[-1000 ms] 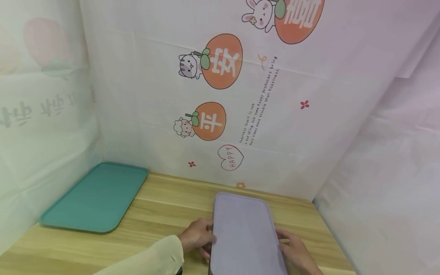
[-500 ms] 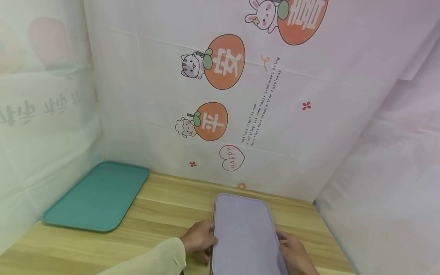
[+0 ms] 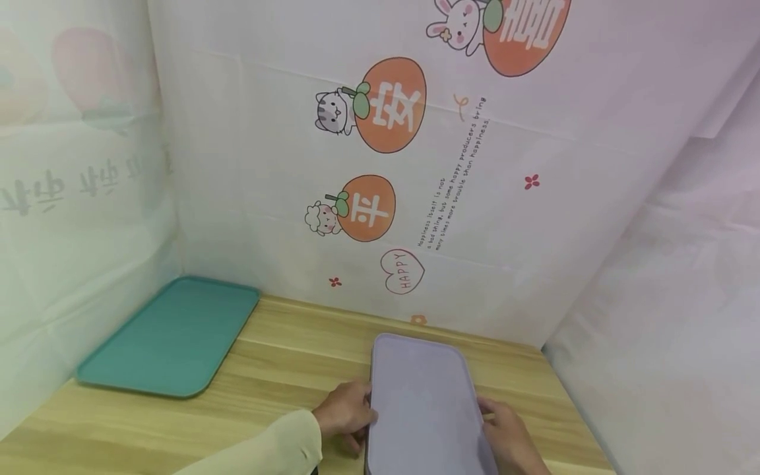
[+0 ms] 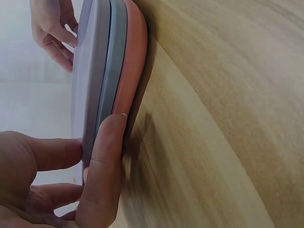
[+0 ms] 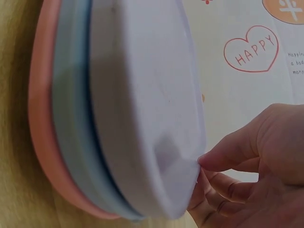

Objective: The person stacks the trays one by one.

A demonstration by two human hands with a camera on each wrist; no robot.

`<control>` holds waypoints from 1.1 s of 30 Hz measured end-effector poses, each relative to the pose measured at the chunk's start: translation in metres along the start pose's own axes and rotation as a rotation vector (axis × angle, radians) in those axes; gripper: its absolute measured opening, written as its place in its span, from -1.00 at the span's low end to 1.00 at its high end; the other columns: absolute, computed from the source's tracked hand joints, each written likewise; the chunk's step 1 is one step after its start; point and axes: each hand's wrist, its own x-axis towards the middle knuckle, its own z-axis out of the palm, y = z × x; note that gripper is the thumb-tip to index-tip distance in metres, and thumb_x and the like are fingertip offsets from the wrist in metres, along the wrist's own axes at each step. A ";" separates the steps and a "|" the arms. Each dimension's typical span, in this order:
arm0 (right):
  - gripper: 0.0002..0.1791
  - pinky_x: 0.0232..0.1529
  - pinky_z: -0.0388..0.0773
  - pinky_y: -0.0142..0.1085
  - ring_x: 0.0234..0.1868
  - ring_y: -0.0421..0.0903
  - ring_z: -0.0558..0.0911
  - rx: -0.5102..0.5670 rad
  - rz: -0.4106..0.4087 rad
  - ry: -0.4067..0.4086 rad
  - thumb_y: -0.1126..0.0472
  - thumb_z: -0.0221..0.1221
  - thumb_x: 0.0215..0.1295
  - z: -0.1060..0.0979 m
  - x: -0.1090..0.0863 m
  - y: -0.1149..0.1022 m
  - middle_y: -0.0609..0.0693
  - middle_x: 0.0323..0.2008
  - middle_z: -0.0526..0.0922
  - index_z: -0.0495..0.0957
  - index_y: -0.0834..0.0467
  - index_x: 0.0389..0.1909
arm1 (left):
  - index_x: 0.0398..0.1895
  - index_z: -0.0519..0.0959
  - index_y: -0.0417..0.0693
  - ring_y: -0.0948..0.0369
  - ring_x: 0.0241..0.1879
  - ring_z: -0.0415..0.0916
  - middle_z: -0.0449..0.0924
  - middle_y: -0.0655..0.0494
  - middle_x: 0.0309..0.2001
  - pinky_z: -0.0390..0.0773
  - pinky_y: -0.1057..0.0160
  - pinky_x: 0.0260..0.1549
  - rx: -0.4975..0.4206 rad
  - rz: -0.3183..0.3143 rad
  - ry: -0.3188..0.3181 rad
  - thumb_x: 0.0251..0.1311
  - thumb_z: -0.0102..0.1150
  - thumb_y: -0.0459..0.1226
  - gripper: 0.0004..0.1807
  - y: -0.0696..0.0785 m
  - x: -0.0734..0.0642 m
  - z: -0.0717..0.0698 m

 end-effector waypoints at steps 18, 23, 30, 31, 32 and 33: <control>-0.36 0.08 0.76 0.10 0.03 0.17 0.75 -0.058 0.047 -0.011 0.53 0.12 0.14 0.001 0.002 -0.003 0.33 0.03 0.76 0.52 0.54 0.33 | -0.06 0.61 -0.31 0.11 -0.58 0.59 0.52 -0.13 -0.45 0.79 0.22 -0.66 -0.122 -0.016 0.012 0.22 0.24 -0.62 -0.75 0.000 -0.003 0.001; -0.38 0.11 0.78 0.15 0.05 0.24 0.77 -0.063 0.057 -0.018 0.50 0.15 0.20 0.000 0.002 0.001 0.39 0.09 0.74 0.51 0.52 0.35 | 0.12 0.64 -0.31 0.12 -0.55 0.58 0.53 -0.12 -0.41 0.79 0.24 -0.65 -0.132 -0.019 -0.011 0.24 0.24 -0.60 -0.63 0.000 -0.002 0.000; -0.38 0.18 0.75 0.24 0.14 0.35 0.74 -0.043 0.068 -0.035 0.48 0.15 0.24 -0.002 0.002 0.003 0.43 0.15 0.71 0.50 0.51 0.38 | 0.29 0.61 -0.31 0.12 -0.51 0.56 0.52 -0.10 -0.39 0.79 0.25 -0.64 -0.137 -0.017 -0.032 0.29 0.24 -0.57 -0.52 0.000 -0.003 -0.002; -0.38 0.19 0.74 0.24 0.15 0.34 0.74 -0.038 0.068 -0.035 0.47 0.16 0.25 -0.001 0.002 0.002 0.42 0.15 0.71 0.50 0.51 0.38 | 0.32 0.59 -0.32 0.12 -0.51 0.56 0.52 -0.10 -0.39 0.80 0.24 -0.64 -0.138 -0.016 -0.029 0.29 0.24 -0.57 -0.50 -0.001 -0.003 -0.003; -0.38 0.19 0.74 0.24 0.14 0.34 0.74 -0.036 0.064 -0.035 0.46 0.16 0.25 -0.001 0.003 0.002 0.42 0.15 0.71 0.50 0.51 0.38 | 0.36 0.58 -0.33 0.12 -0.51 0.56 0.52 -0.10 -0.39 0.80 0.24 -0.64 -0.138 -0.017 -0.028 0.29 0.24 -0.57 -0.47 -0.001 -0.003 -0.003; -0.38 0.19 0.74 0.25 0.14 0.35 0.74 -0.038 0.058 -0.036 0.46 0.16 0.24 0.000 0.003 0.002 0.42 0.14 0.71 0.50 0.51 0.37 | 0.40 0.55 -0.33 0.12 -0.51 0.56 0.52 -0.11 -0.38 0.80 0.24 -0.64 -0.142 -0.019 -0.030 0.29 0.24 -0.57 -0.44 -0.001 -0.004 -0.004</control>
